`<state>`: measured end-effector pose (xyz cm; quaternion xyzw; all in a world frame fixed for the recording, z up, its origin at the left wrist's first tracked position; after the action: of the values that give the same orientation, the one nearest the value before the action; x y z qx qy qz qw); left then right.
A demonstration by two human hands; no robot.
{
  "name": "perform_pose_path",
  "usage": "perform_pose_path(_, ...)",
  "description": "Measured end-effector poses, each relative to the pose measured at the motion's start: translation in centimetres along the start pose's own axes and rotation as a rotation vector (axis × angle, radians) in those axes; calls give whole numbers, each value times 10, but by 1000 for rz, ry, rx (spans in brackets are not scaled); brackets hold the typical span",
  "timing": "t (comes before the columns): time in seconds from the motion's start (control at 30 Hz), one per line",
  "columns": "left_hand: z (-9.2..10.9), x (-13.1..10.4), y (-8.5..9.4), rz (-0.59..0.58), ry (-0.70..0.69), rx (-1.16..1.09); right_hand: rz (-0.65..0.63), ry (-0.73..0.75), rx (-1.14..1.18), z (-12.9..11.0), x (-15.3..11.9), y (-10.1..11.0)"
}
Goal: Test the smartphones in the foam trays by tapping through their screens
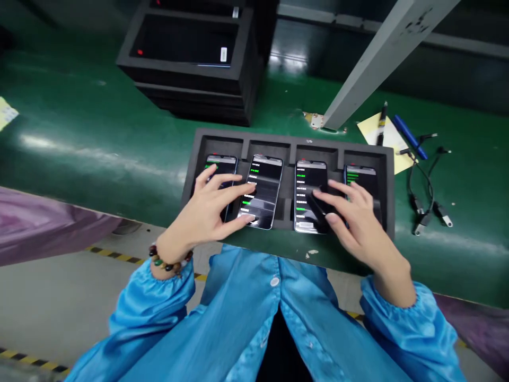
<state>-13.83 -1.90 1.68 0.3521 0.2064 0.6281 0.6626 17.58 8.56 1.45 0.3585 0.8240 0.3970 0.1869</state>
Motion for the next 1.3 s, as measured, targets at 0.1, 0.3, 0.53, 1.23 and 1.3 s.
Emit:
perform_pose_path(0.1,11,-3,10,18,-140,-9,-38,39,105,-1,-2,7)
perform_pose_path(0.3,-27,-44,59,334,92,270,423,-261,127,65,-42,63)
perform_pose_path(0.53,-46,-51,49,271,117,321,365,-284,100,88,-44,50)
perform_pose_path(1.23,9,-5,3,-17,-169,299,367,-280,89,91,-29,42)
perform_pose_path(1.3,16,5,-7,-56,-199,276,355,-278,68,92,-26,41)
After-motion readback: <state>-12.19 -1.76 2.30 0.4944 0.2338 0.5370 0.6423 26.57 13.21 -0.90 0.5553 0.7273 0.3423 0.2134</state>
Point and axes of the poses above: each hand's wrist, its own x-axis towards the middle knuckle, its own y-axis out of the back of the hand, z = x × y, the point moved 7 cm from there along x, towards the middle knuckle, and after that the axes turned 9 degrees about -y, right-handed, at the moved point
